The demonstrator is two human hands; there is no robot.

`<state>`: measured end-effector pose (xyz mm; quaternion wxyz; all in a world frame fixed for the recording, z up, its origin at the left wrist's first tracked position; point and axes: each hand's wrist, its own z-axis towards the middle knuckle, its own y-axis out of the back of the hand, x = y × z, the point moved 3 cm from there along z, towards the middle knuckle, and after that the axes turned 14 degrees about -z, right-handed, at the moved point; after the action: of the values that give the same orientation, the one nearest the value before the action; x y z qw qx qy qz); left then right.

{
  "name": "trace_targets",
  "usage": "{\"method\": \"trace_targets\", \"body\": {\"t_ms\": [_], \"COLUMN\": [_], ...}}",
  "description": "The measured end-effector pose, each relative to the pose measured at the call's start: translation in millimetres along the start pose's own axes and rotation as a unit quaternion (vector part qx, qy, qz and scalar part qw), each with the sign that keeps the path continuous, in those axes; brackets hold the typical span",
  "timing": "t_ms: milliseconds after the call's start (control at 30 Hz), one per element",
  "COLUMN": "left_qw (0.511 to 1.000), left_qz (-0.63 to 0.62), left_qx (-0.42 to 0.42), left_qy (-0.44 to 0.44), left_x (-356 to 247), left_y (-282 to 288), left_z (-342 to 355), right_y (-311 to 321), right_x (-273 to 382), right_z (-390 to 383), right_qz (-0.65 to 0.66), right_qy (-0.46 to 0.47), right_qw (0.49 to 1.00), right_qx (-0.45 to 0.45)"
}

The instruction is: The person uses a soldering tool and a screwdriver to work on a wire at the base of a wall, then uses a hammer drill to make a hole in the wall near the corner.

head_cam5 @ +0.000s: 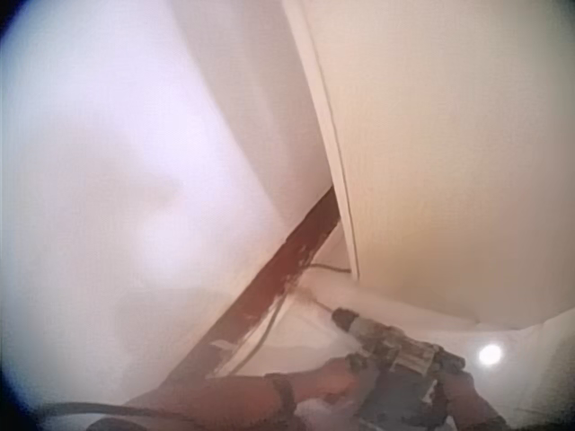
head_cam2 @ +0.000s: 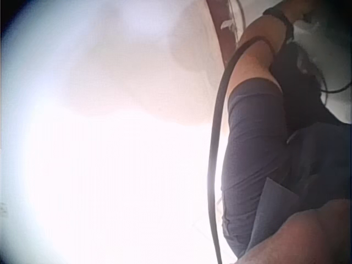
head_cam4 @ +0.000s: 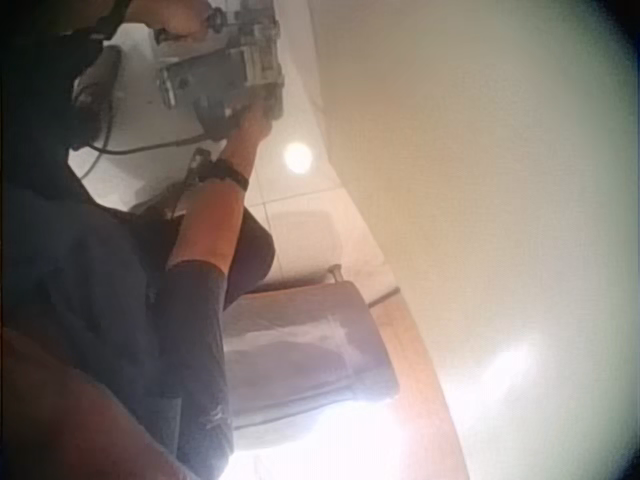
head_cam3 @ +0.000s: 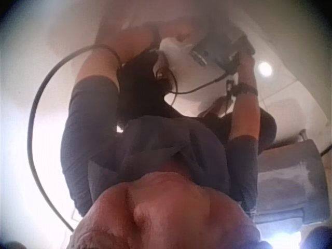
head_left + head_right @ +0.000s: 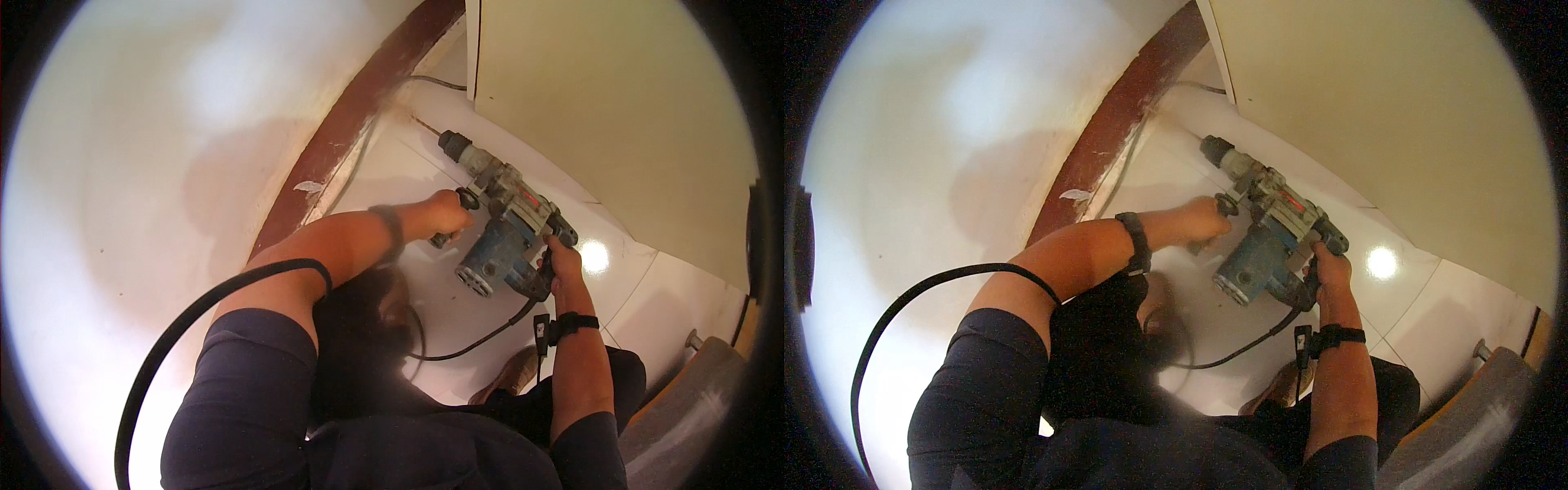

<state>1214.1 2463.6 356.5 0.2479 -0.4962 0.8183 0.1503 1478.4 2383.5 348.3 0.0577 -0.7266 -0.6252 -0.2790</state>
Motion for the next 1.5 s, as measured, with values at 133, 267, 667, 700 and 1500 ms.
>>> {"method": "trace_targets", "body": {"t_ms": [133,267,667,700,1500], "left_qw": [0.999,1.0,0.999,0.998,1.0], "left_qz": [0.026,-0.01,0.026,0.056,0.024], "left_qx": [0.009,0.006,0.026,0.024,0.01], "left_qy": [-0.015,-0.014,0.022,-0.01,-0.011], "left_x": [-3.2,3.2,-4.7,-0.5,-9.6], "left_y": [0.8,0.2,0.0,5.3,-1.8], "left_z": [-3.9,1.2,-6.0,3.8,-16.4], "right_y": [0.5,-0.2,1.7,-5.5,8.4], "right_x": [0.4,0.5,-7.1,1.5,-8.5], "right_z": [-1.3,-0.6,2.5,5.9,-6.0], "right_qz": [0.005,0.001,0.017,0.024,0.001], "right_qy": [0.012,-0.007,-0.02,-0.012,-0.01], "right_qw": [1.0,1.0,1.0,1.0,1.0], "right_qx": [0.0,-0.003,-0.014,-0.014,0.005]}}
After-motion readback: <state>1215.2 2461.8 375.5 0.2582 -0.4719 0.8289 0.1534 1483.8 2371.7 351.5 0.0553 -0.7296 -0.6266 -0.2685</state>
